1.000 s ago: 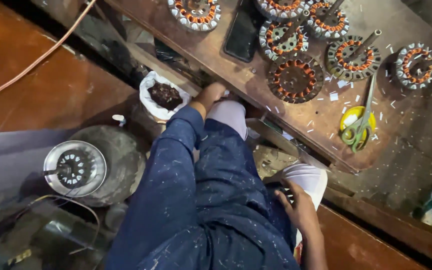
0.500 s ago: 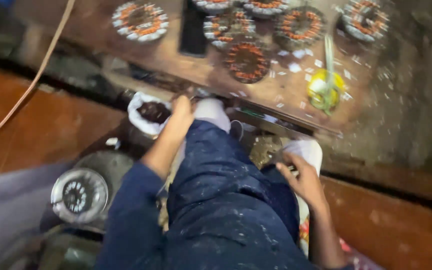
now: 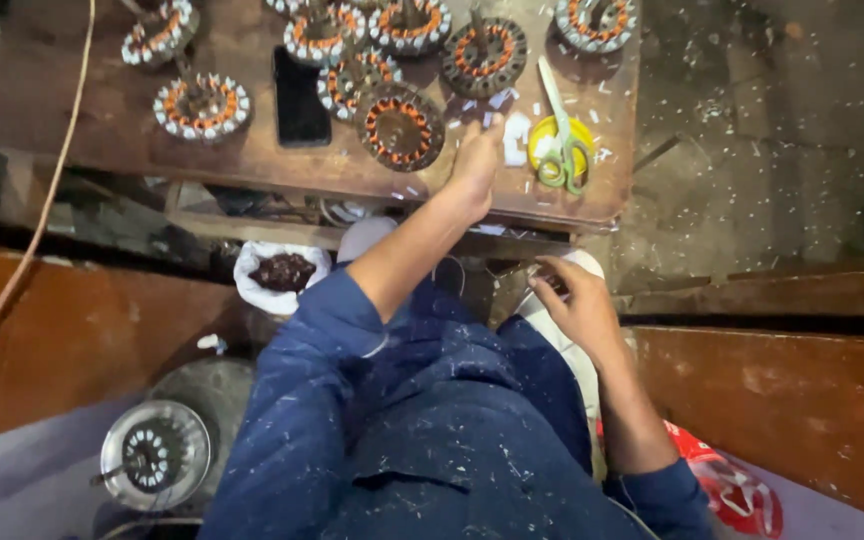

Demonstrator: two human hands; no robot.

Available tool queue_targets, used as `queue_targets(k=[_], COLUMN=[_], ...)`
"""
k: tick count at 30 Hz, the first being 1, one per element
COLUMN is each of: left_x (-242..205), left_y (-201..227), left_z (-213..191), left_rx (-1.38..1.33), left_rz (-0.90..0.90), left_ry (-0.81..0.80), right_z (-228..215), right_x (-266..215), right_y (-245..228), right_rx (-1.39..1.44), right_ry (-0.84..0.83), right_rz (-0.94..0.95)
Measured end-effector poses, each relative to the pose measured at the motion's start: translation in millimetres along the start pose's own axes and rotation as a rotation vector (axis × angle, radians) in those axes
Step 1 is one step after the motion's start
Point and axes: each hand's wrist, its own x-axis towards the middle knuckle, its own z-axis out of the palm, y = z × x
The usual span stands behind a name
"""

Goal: The person assembles small circular electrical components by inserting white paper spacers into slots around copper windings. They use scissors to cut the spacers and place them one by one into the component slots, repeating the process across multiple units on a wooden workbench.

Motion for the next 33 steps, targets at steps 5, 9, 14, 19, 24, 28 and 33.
queue_targets(k=[5, 9, 14, 19, 24, 28, 33], left_x=[-111.4, -97.9, 46.2, 137.6, 145.9, 133.4, 113.2], left_y=[-19.7, -27.5, -58.1, -88.7, -118.8, -115.2, -96.2], left_z=[-124.2, -268.0, -340.1, -288.4, -259.3, -286.4, -297.6], left_rx=[0.465, 0.899, 1.241, 1.192, 1.012, 0.900, 0.626], left_rz=[0.417, 0.488, 0.451, 0.249, 0.144, 0.089, 0.066], left_ry=[-0.077, 0.422, 0.064, 0.002, 0.023, 0.122, 0.297], right_z=[14.8, 41.2, 62.1, 59.8, 50.1, 54.8, 58.1], right_x=[-24.0, -22.4, -12.2, -9.8, -14.6, -12.9, -16.8], right_y=[30.7, 43.5, 43.9, 33.4, 25.0, 15.3, 6.7], right_rx=[0.034, -0.004, -0.141, -0.194, -0.224, -0.258, -0.202], right_ry=[-0.019, -0.166, -0.308, -0.311, -0.324, -0.373, -0.362], right_rz=[0.070, 0.220, 0.138, 0.189, 0.362, 0.352, 0.250])
